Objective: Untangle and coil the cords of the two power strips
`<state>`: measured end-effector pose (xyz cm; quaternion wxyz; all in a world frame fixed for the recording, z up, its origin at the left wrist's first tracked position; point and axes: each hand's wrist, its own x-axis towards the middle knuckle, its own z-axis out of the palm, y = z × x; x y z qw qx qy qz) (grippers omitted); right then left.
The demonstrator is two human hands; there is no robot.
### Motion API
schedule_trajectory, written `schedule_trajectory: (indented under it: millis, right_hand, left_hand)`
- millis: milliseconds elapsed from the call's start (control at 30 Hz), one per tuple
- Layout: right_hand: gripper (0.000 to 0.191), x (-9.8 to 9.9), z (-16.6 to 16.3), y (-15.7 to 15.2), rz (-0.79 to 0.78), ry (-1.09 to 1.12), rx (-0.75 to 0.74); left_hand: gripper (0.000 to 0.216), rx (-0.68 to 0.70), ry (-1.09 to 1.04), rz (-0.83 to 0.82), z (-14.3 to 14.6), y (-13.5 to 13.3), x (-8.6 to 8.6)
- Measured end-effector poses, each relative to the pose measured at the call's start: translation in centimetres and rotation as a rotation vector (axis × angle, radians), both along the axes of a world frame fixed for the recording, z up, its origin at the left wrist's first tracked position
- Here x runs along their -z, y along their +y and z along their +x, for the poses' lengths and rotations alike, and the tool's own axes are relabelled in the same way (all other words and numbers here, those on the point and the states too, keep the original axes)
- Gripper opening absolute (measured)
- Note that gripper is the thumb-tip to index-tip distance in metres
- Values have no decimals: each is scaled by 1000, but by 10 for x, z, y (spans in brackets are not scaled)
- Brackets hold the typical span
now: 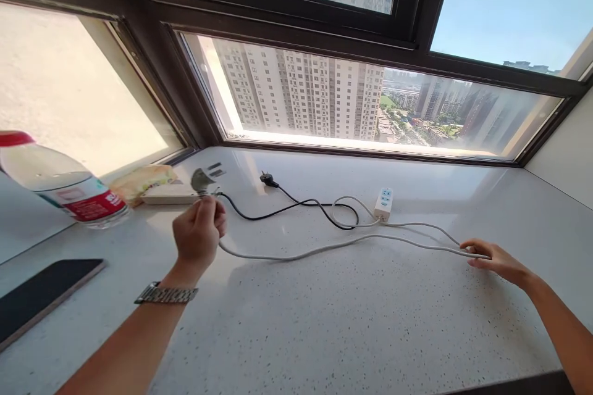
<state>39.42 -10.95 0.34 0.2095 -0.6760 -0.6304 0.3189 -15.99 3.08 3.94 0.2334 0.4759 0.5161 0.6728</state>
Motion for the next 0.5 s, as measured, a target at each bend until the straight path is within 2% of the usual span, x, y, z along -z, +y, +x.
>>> schedule_trajectory:
  millis: [67, 133, 267, 400, 433, 500]
  right_hand:
    - [67, -19, -13, 0, -139, 145, -113]
    - [69, -36, -33, 6, -160, 152, -174]
    - [59, -50, -92, 33, -8, -88, -159]
    - [52, -42, -163, 64, 306, -694, 180]
    - [52, -38, -179, 71, 405, -790, 179]
    - [50, -28, -205, 87, 513, -855, 42]
  left_hand:
    - [40, 211, -52, -81, 19, 1, 19]
    - [44, 340, -82, -100, 44, 3, 35]
    - [47, 491, 25, -85, 95, 7, 53]
    - [48, 653, 243, -90, 135, 8, 65]
    - [48, 677, 300, -93, 142, 9, 68]
    - [47, 698, 399, -92, 153, 10, 72]
